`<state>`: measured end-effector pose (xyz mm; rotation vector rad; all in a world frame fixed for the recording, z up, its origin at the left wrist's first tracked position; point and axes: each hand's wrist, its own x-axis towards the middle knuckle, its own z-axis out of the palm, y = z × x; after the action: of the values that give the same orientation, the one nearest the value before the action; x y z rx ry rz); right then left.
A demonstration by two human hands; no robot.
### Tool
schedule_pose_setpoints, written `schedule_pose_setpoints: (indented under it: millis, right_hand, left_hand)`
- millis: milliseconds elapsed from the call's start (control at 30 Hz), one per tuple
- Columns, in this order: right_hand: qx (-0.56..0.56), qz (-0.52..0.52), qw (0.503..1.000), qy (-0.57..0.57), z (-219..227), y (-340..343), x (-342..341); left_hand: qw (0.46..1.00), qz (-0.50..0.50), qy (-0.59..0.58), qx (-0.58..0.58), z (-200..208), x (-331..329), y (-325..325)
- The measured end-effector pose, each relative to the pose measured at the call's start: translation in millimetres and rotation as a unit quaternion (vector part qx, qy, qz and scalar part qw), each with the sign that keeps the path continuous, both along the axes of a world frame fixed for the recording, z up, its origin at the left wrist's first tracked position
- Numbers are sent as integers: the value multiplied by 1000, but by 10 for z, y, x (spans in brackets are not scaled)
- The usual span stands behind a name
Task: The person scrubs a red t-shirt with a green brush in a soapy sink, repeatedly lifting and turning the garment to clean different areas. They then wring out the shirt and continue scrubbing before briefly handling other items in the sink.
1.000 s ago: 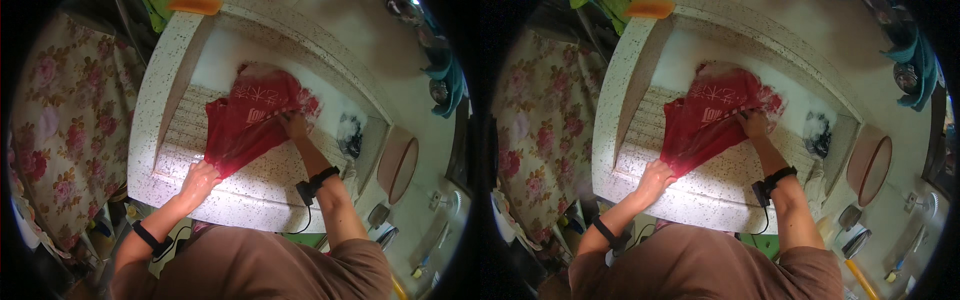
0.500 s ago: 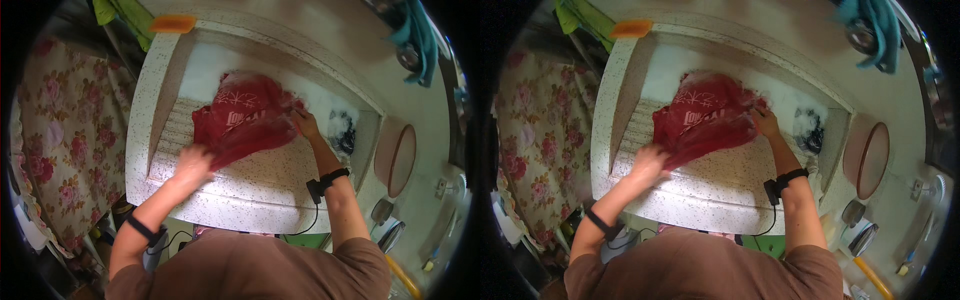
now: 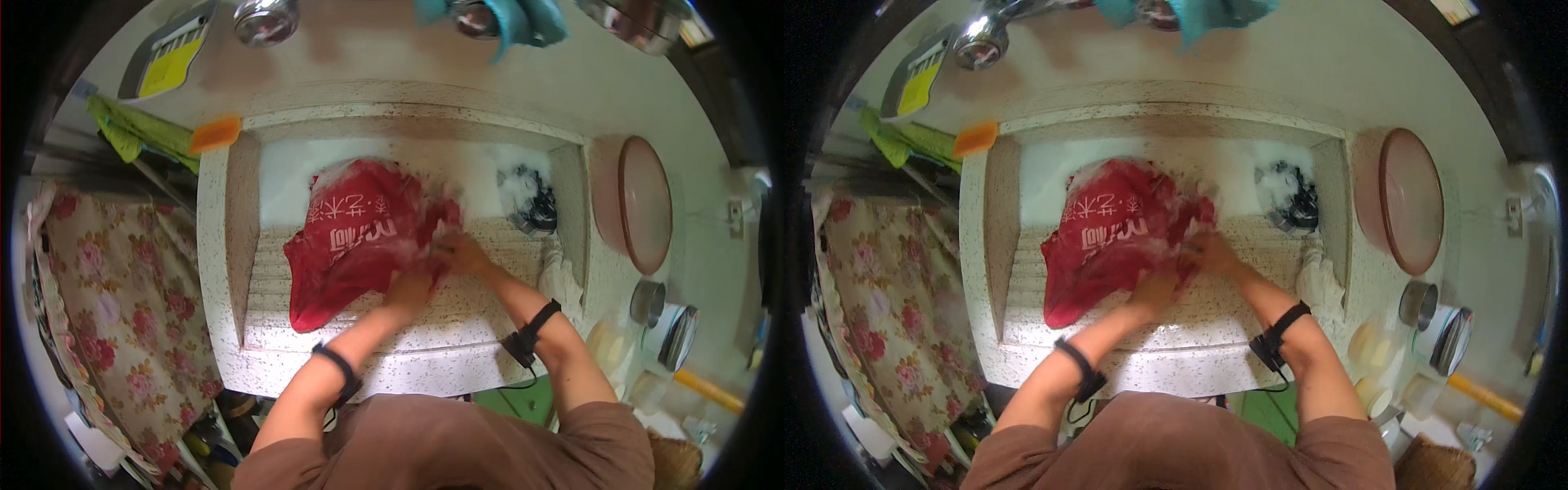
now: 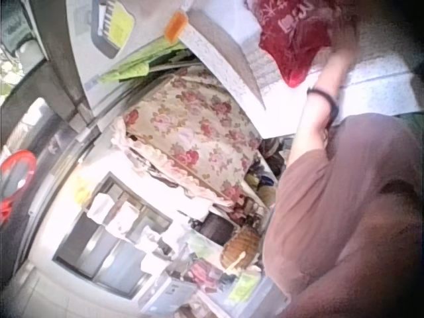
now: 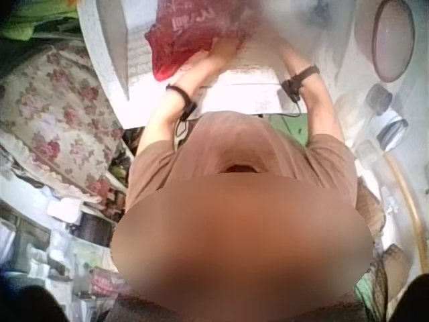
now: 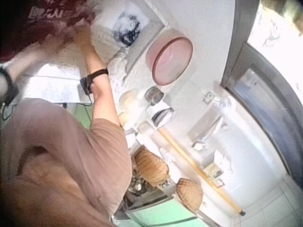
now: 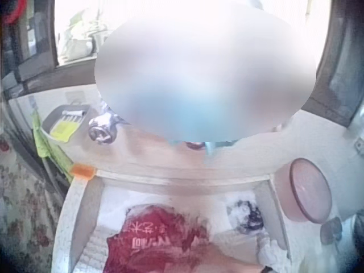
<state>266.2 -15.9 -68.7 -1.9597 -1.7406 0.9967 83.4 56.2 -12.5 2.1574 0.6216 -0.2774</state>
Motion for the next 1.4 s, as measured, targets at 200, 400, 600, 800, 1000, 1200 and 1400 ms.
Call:
schedule_pose_setpoints:
  millis: [200, 400, 600, 800, 1000, 1200, 1400]
  right_hand:
    - [115, -3, 985, -130, 442, 165, -917]
    - [-38, -139, 966, -215, 45, 556, 218]
    - [70, 120, 931, -338, 114, 476, -766]
    - [-33, -198, 950, -240, -217, 832, -32]
    - [17, 112, 990, -83, 305, 534, -1006]
    - [-126, -251, 946, -163, 246, 587, 44]
    - [-10, 135, 984, -112, 131, -99, 454]
  left_hand:
    - [990, -88, -7, 111, 328, -1331, -247]
    - [983, -64, -42, 166, 236, -1524, -230]
    - [982, -65, -55, 168, 265, -1503, -187]
    - [986, -89, -23, 136, 264, -1554, -142]
    - [981, -57, -90, 163, 231, -1546, -126]
    - [988, -100, 40, 107, 181, -1535, -123]
    - [994, -57, -13, 90, 330, -1467, -44]
